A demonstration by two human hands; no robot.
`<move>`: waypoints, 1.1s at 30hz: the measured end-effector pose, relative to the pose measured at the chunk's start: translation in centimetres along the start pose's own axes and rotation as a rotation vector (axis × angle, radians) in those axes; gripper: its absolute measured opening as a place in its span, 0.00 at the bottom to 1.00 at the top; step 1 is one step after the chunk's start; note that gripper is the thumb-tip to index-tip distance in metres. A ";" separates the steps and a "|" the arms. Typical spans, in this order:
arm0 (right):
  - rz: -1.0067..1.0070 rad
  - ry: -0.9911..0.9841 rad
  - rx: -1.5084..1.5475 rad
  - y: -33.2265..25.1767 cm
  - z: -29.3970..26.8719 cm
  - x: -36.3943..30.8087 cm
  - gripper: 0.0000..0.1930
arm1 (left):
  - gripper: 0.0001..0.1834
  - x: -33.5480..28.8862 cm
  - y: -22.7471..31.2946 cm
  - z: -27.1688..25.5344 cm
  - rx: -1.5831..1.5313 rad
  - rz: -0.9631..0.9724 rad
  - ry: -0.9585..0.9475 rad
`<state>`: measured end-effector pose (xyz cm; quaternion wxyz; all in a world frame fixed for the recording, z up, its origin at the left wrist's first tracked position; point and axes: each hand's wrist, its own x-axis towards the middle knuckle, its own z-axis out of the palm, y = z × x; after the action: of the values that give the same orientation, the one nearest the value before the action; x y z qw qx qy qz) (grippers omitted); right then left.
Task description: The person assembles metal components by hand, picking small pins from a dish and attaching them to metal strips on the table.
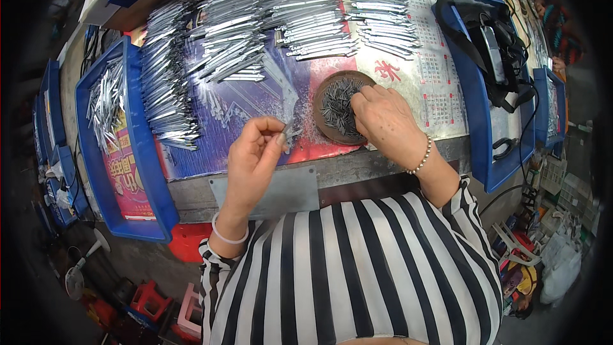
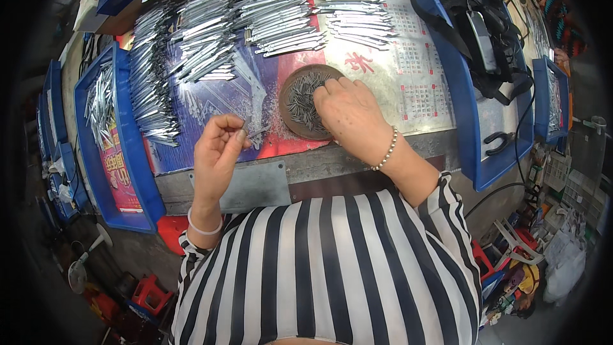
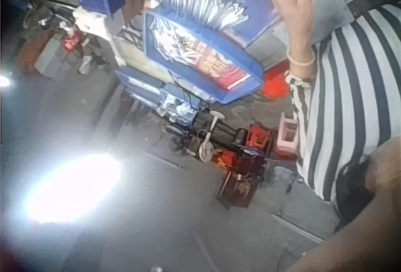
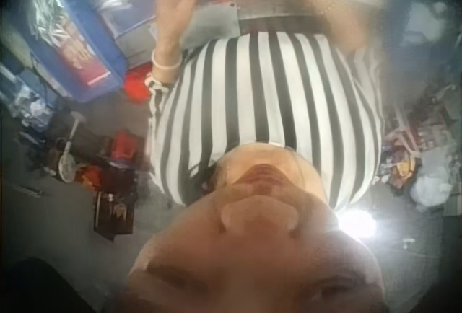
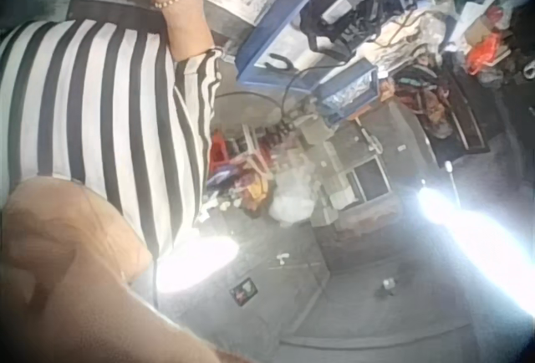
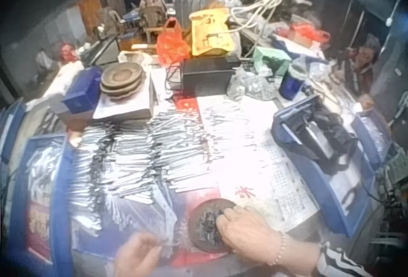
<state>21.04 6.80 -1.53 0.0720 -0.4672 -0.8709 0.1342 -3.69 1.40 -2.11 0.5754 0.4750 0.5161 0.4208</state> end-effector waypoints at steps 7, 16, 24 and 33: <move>-0.082 -0.070 0.094 1.0 -0.6 0.7 0.06 | 0.11 -1.5 1.1 2.3 -0.157 -0.085 -0.052; 0.257 -0.071 0.813 1.1 -1.4 -0.7 0.07 | 0.11 -1.2 0.6 4.1 -0.298 -0.157 -0.164; 0.362 0.013 1.300 1.0 -0.4 -1.6 0.13 | 0.10 -1.0 0.5 4.9 -0.293 -0.186 -0.214; 0.379 -0.163 1.634 -0.6 -2.2 -2.4 0.09 | 0.07 -1.1 0.1 4.9 -0.227 -0.156 -0.227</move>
<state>22.45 4.86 0.79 0.3008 -0.3951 -0.4093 0.7654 1.03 -0.15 -1.70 0.7108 0.4099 0.4322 0.3740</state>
